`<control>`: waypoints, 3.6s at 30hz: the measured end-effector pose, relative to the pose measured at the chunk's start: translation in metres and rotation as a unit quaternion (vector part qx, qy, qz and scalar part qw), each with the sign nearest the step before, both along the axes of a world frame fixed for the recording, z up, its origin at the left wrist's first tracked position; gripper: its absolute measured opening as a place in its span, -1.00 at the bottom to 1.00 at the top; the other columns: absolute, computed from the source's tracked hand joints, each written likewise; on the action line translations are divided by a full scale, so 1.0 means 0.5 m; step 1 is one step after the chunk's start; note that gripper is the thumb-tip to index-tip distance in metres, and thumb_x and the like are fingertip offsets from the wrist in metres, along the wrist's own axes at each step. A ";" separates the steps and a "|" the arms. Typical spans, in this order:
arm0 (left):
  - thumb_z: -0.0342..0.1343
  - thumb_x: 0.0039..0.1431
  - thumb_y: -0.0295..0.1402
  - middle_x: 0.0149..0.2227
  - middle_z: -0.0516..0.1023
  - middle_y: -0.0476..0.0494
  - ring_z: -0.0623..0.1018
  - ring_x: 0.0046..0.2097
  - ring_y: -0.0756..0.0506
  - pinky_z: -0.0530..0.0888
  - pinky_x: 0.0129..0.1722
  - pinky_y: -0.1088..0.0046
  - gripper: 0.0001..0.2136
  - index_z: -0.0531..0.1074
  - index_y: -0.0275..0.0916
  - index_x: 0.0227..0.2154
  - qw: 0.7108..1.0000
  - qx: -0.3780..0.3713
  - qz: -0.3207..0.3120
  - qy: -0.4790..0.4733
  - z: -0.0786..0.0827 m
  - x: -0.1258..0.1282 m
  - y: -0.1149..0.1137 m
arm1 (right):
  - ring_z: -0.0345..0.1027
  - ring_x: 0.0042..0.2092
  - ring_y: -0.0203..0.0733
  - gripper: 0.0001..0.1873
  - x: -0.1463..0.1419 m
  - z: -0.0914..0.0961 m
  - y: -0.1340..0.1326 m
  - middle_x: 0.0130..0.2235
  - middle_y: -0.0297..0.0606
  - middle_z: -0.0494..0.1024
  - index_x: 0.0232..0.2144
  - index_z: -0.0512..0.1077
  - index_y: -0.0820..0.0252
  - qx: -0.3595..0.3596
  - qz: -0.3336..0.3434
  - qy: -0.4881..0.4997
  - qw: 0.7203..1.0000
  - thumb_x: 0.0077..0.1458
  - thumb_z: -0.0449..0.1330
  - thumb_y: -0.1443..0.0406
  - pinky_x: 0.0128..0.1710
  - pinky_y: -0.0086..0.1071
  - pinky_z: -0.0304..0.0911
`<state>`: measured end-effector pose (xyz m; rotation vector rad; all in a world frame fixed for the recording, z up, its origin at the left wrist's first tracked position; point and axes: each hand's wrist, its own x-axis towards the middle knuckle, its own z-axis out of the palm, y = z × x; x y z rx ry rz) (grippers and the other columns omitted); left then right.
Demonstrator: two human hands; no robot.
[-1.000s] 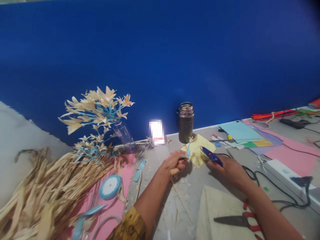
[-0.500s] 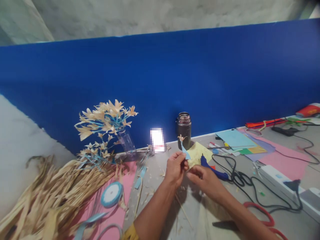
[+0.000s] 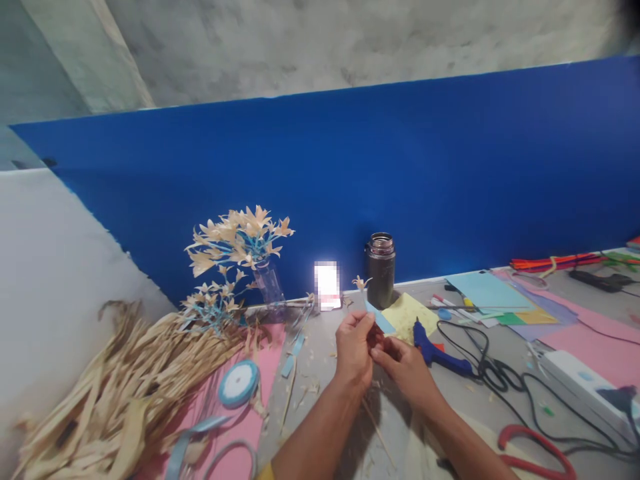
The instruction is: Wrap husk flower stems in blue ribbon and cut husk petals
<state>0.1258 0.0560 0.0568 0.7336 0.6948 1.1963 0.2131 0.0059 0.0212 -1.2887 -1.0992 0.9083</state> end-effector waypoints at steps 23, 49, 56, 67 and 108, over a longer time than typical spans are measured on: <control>0.28 -0.14 -0.34 -0.57 0.45 0.01 0.38 -0.57 0.05 0.27 -0.60 0.58 -0.83 0.41 -0.26 -0.49 0.989 0.013 0.028 0.146 0.002 0.013 -0.006 | -0.03 -0.53 -0.38 -0.45 0.000 -0.019 -0.015 -0.59 -0.43 0.27 -0.61 0.35 0.22 -0.050 0.125 0.223 0.966 -0.13 0.40 -0.11 -0.49 -0.43 -0.12; 0.34 -0.25 -0.32 -0.55 0.51 -0.01 0.31 -0.67 0.09 0.11 -0.74 0.63 -0.72 0.36 -0.24 -0.48 0.990 -0.009 -0.042 0.135 0.008 -0.008 -0.021 | 0.12 -0.53 -0.40 -0.49 0.000 -0.021 -0.023 -0.56 -0.36 0.40 -0.59 0.45 0.26 -0.059 0.159 0.275 0.946 -0.16 0.46 -0.05 -0.51 -0.47 -0.03; 0.33 -0.21 -0.25 -0.67 0.44 0.05 0.31 -0.74 0.05 0.13 -0.78 0.60 -0.68 0.36 -0.23 -0.40 0.987 -0.011 -0.068 0.149 0.013 -0.009 -0.024 | 0.17 -0.57 -0.42 -0.49 0.000 -0.020 -0.027 -0.58 -0.39 0.42 -0.56 0.42 0.24 -0.071 0.139 0.289 0.945 -0.22 0.49 -0.04 -0.56 -0.51 -0.02; 0.36 -0.28 -0.38 -0.68 0.40 0.06 0.25 -0.69 0.13 0.20 -0.62 0.55 -0.78 0.41 -0.30 -0.58 0.988 0.047 -0.080 0.127 0.012 -0.011 -0.020 | 0.17 -0.53 -0.33 -0.43 0.077 0.027 -0.018 -0.49 -0.32 0.46 -0.28 0.58 0.22 0.009 -0.049 0.194 0.980 -0.14 0.36 -0.13 -0.56 -0.45 0.04; 0.15 -0.01 -0.41 -0.54 0.44 0.01 0.37 -0.48 0.00 0.29 -0.45 0.50 -0.96 0.46 -0.25 -0.49 0.918 0.166 0.083 0.349 -0.045 -0.100 -0.105 | 0.36 -0.26 -0.14 -0.56 0.051 0.004 -0.043 -0.29 -0.24 0.55 -0.25 0.58 0.16 0.030 0.008 0.076 0.997 -0.17 0.46 0.05 -0.28 -0.37 0.28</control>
